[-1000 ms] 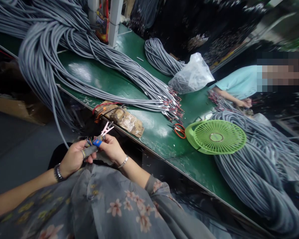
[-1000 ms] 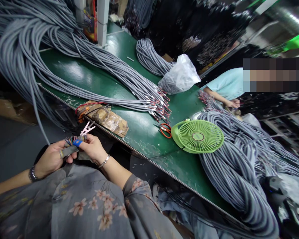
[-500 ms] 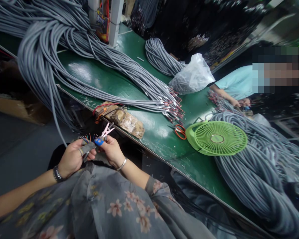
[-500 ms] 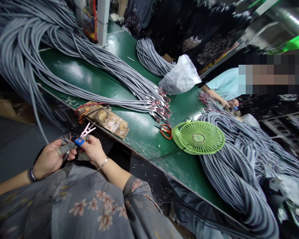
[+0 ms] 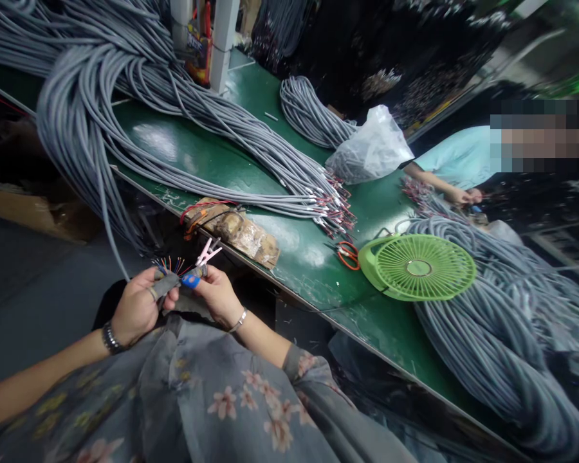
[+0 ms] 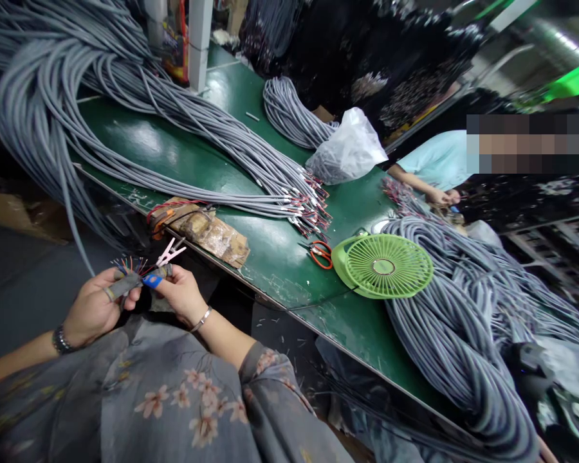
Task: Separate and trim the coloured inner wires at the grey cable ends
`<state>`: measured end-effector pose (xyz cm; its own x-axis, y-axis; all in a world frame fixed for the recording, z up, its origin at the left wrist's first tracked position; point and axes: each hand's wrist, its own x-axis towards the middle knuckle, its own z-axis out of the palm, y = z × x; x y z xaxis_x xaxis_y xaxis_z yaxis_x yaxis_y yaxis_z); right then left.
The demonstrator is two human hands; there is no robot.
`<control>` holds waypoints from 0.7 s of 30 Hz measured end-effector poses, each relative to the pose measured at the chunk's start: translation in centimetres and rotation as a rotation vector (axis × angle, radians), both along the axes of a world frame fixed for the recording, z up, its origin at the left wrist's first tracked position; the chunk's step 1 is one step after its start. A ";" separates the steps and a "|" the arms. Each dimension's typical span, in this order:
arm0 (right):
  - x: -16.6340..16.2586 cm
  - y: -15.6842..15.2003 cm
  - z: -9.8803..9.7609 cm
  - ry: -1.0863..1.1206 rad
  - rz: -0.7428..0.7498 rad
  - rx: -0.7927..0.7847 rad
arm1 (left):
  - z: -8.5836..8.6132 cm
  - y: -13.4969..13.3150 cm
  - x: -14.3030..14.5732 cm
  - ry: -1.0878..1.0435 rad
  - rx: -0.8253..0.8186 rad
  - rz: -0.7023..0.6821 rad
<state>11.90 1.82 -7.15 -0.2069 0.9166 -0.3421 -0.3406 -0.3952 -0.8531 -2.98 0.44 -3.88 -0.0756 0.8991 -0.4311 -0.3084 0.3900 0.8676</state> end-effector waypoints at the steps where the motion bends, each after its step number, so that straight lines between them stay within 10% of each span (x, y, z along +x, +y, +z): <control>1: 0.2 0.0 -0.1 0.005 0.020 0.004 | 0.1 0.0 -0.1 0.000 0.008 0.003; 21: 1.6 3.3 -0.1 0.060 -0.156 0.158 | 1.9 2.3 -0.5 -0.220 -0.073 -0.478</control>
<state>13.49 5.16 -7.20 -0.0742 0.9802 -0.1835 -0.4391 -0.1973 -0.8765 -3.49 2.78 -2.02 0.4349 0.7782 -0.4530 -0.2533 0.5885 0.7678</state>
